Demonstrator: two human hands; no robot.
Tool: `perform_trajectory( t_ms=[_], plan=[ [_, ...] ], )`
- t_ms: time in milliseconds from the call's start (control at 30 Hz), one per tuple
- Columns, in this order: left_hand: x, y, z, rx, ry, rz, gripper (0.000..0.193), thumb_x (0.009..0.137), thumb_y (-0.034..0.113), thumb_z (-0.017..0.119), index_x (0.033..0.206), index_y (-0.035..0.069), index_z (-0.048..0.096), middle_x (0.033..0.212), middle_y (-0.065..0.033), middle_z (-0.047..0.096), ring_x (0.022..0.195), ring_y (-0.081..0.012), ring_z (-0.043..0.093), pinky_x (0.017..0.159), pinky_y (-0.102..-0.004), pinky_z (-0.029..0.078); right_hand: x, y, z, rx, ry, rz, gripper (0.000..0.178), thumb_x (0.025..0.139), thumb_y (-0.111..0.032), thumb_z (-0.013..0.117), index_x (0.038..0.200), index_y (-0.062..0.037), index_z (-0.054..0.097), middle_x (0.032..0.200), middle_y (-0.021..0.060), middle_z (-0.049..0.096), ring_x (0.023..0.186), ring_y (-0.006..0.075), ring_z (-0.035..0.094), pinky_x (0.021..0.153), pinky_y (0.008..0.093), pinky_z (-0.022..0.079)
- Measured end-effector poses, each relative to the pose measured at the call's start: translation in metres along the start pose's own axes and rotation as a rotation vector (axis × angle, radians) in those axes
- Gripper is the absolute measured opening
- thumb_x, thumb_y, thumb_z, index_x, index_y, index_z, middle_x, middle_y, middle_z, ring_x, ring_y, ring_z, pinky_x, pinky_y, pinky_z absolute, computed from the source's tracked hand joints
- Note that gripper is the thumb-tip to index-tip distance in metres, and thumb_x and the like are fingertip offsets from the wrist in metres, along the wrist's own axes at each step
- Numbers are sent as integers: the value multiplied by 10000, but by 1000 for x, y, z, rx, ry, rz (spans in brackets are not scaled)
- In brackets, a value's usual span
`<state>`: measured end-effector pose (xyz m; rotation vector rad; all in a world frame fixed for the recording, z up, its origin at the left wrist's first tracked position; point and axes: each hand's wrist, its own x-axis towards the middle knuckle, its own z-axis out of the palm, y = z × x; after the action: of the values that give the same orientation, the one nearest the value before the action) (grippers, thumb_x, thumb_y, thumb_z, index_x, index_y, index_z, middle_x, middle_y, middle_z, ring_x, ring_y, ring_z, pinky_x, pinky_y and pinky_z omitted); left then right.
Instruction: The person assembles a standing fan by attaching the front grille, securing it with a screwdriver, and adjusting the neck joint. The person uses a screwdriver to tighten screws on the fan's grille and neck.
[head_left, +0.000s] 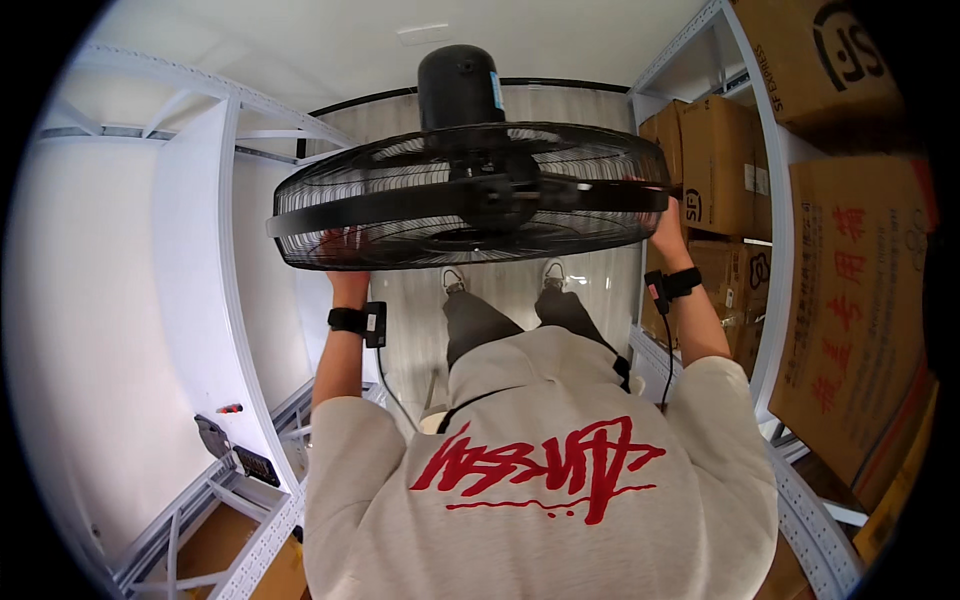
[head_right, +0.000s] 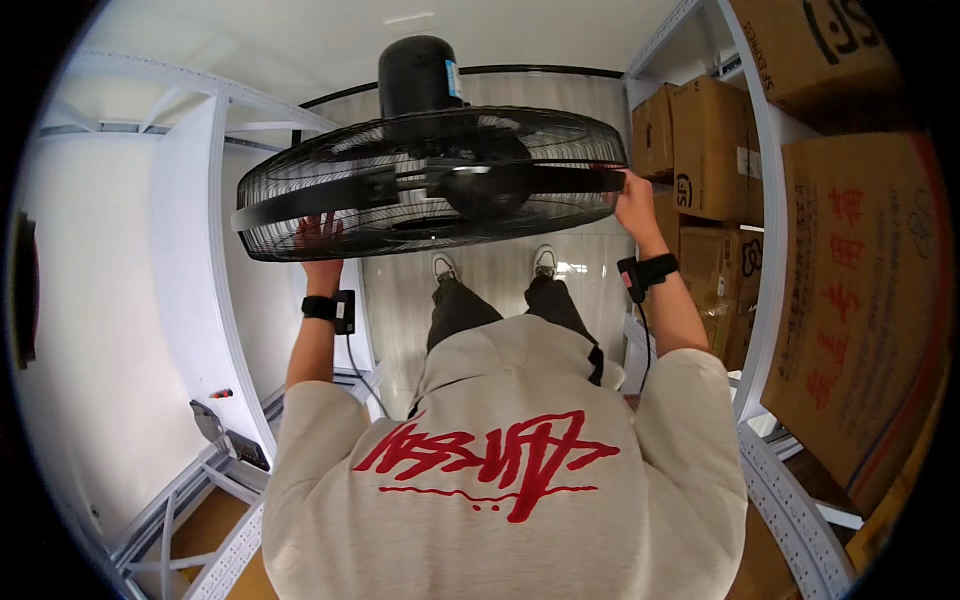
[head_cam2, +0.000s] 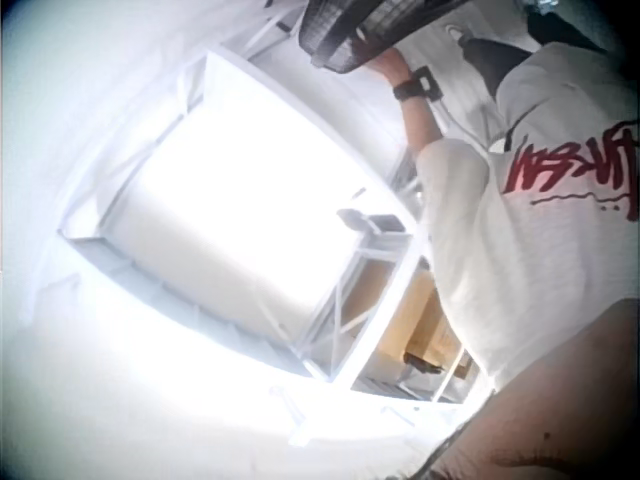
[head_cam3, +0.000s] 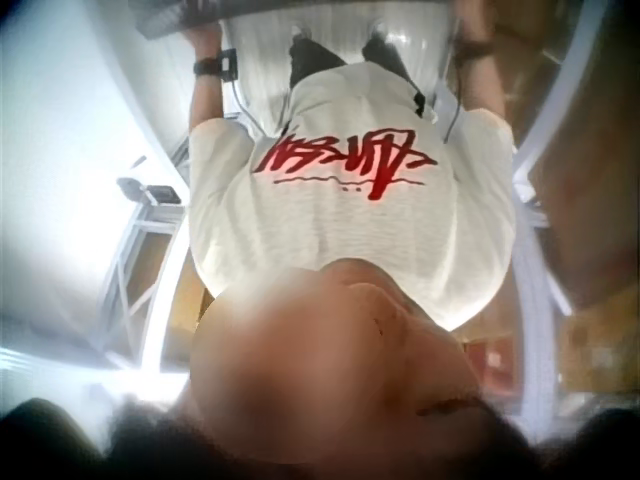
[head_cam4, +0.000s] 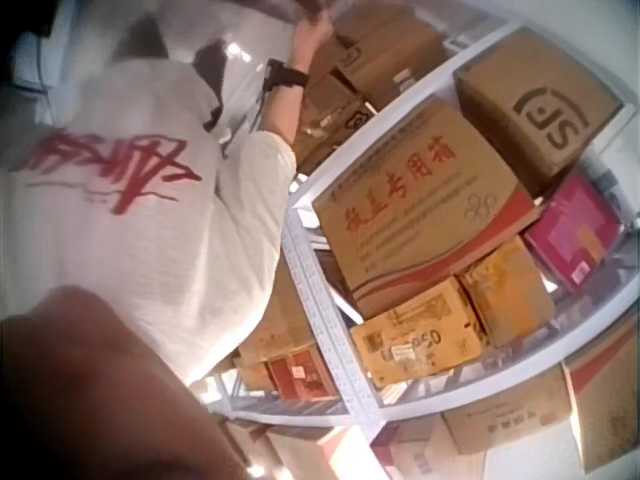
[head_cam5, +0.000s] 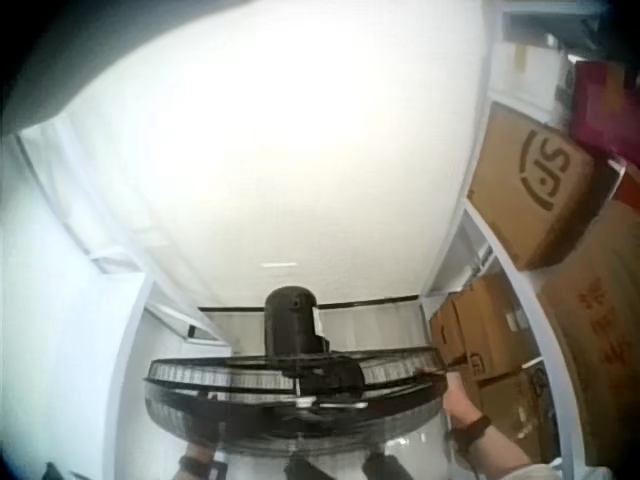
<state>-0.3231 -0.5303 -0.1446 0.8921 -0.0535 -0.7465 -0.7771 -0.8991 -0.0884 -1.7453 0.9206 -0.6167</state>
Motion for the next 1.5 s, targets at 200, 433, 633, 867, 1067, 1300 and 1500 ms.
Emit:
perform_trajectory(
  t_ms=[200, 433, 633, 867, 1067, 1300, 1500],
  plan=[
    [-33, -46, 61, -80, 203, 121, 494, 1018, 460, 274, 1415, 207, 424, 1534, -12, 333, 1369, -292, 325, 1100, -606, 288, -5, -24, 7, -141, 88, -63, 252, 816, -14, 636, 1066, -6, 673, 709, 54, 644, 676, 37, 515, 613, 241, 456],
    [-19, -149, 18, 747, -18, 344, 451, 998, 406, 367, 1379, 192, 478, 1466, -79, 432, 1294, -307, 439, 1034, -634, 378, 2, -38, 7, -139, 35, -105, 254, 819, -12, 639, 1071, -16, 676, 702, 54, 642, 667, 41, 522, 613, 238, 456],
    [0, -144, 31, -288, 78, -29, 450, 996, 405, 369, 1375, 191, 482, 1460, -81, 439, 1290, -306, 443, 1033, -634, 380, -5, -26, 5, -135, 37, -158, 263, 829, -12, 622, 1085, -23, 679, 713, 74, 662, 657, 47, 513, 601, 247, 450],
    [-6, -151, 30, -357, 93, -59, 448, 994, 405, 373, 1371, 191, 487, 1453, -83, 446, 1286, -306, 449, 1032, -634, 382, -5, -19, 2, -221, 2, -148, 182, 829, -11, 601, 1000, 32, 644, 649, 144, 601, 629, 60, 485, 582, 269, 442],
    [-10, -155, 30, -377, 98, -76, 447, 993, 405, 376, 1368, 190, 492, 1447, -85, 452, 1282, -305, 453, 1031, -633, 384, 0, -23, -3, -234, 16, -160, 204, 811, 1, 596, 1009, 8, 645, 770, 236, 636, 659, 275, 652, 617, 321, 477],
    [-11, -158, 30, -397, 97, -87, 446, 991, 405, 379, 1364, 190, 496, 1440, -87, 459, 1278, -304, 458, 1030, -633, 386, 0, -51, -4, -373, -64, -148, 294, 842, 14, 551, 1127, -21, 615, 975, 253, 635, 952, 454, 586, 744, 399, 514],
    [-5, -160, 29, -416, 94, -87, 445, 990, 405, 382, 1360, 189, 501, 1434, -89, 465, 1274, -304, 462, 1029, -632, 387, 6, -66, -5, -375, -66, -184, 332, 844, 53, 528, 1161, -17, 599, 1009, 258, 640, 968, 455, 594, 784, 401, 511]
  ],
)
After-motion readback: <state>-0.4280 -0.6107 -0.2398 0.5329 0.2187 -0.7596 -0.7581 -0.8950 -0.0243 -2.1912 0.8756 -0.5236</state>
